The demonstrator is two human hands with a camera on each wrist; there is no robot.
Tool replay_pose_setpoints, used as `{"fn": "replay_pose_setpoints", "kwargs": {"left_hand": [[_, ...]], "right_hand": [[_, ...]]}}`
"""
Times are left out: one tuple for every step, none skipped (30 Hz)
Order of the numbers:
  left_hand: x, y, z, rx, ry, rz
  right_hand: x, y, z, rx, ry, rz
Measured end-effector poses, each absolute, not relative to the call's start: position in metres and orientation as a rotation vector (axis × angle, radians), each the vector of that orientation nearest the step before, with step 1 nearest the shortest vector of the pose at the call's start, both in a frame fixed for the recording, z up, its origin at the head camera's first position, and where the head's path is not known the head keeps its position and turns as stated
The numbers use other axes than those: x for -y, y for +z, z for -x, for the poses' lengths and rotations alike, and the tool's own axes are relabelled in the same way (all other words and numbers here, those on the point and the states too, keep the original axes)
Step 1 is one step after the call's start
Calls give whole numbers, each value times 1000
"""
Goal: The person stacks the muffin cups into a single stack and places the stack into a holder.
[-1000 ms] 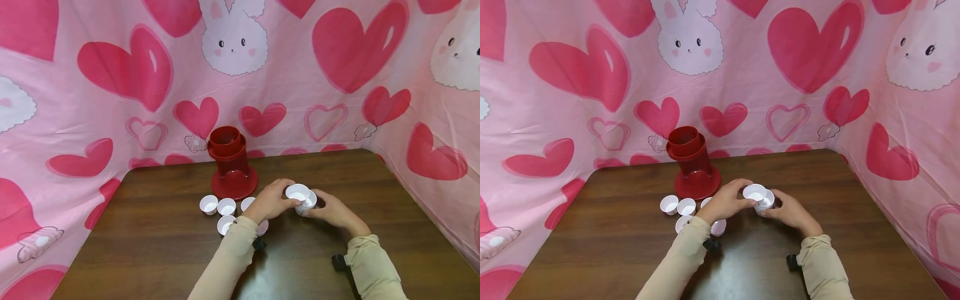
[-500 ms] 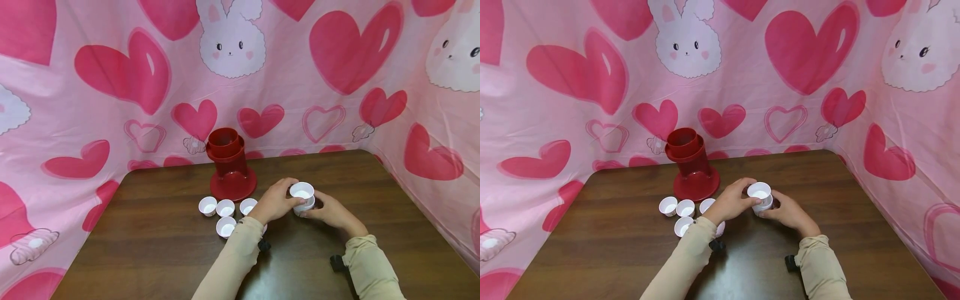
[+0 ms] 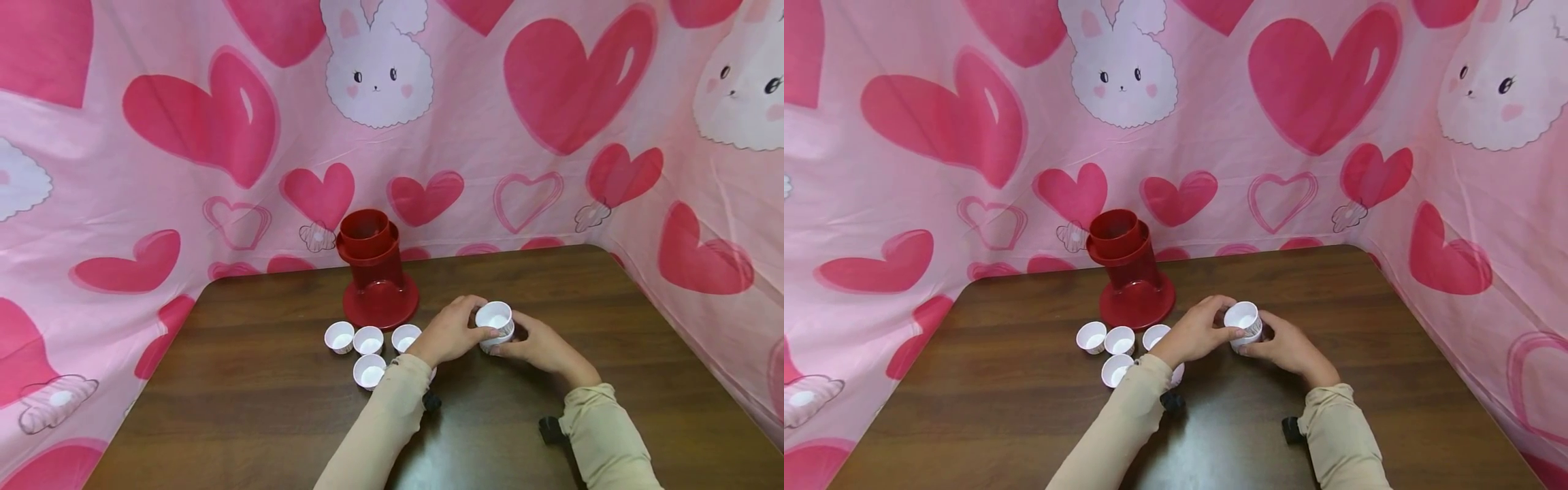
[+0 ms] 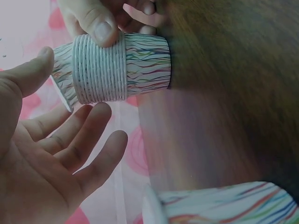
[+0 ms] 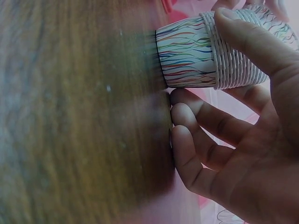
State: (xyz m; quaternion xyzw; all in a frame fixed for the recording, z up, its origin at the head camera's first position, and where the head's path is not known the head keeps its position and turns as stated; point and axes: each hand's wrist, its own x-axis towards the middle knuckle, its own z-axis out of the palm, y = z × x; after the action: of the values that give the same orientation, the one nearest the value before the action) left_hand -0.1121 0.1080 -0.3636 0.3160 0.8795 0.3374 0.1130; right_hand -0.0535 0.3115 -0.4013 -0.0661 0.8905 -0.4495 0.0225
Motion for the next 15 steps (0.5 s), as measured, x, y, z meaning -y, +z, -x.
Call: {"fn": "replay_pose_setpoints", "kwargs": {"left_hand": [[-108,-364,112,-2579,987,-929],[-108,-364,113,-2579,985,-932],[-108,-364,113,-2580,980,-934],[-107,-364,113,-2582,973,-938],[-107,-363,113,-2585,965,-942],[-107,-363,113,-2589,957,-945],[-107,-362,114,-2591,949,-950],[-108,-361,113,-2597,938,-956],[-108,-359,113,-2601,925,-960],[-109,-358,113,-2607,911,-963],[-110,-356,112,-2613,894,-966],[-111,-355,112,-2622,877,-972],[-112,-353,111,-2634,855,-976],[-113,-353,110,-2648,828,-978],[-114,-352,110,-2658,807,-976]], "right_hand": [[-312,-402,53,-2759,-1390,206],[-312,-402,53,-2760,-1389,205],[-312,-402,53,-2760,-1387,206],[-313,-402,53,-2761,-1385,205],[-313,-402,54,-2759,-1387,206],[-313,-402,54,-2754,-1390,201],[-313,-402,54,-2750,-1394,206],[-313,-402,54,-2745,-1399,210],[-313,-402,54,-2742,-1402,217],[-313,-402,54,-2737,-1411,222],[-313,-402,54,-2731,-1419,229],[-314,-402,54,-2725,-1427,231],[-314,-402,54,-2719,-1437,243],[-314,-402,54,-2719,-1438,245],[-314,-402,53,-2721,-1436,239]]}}
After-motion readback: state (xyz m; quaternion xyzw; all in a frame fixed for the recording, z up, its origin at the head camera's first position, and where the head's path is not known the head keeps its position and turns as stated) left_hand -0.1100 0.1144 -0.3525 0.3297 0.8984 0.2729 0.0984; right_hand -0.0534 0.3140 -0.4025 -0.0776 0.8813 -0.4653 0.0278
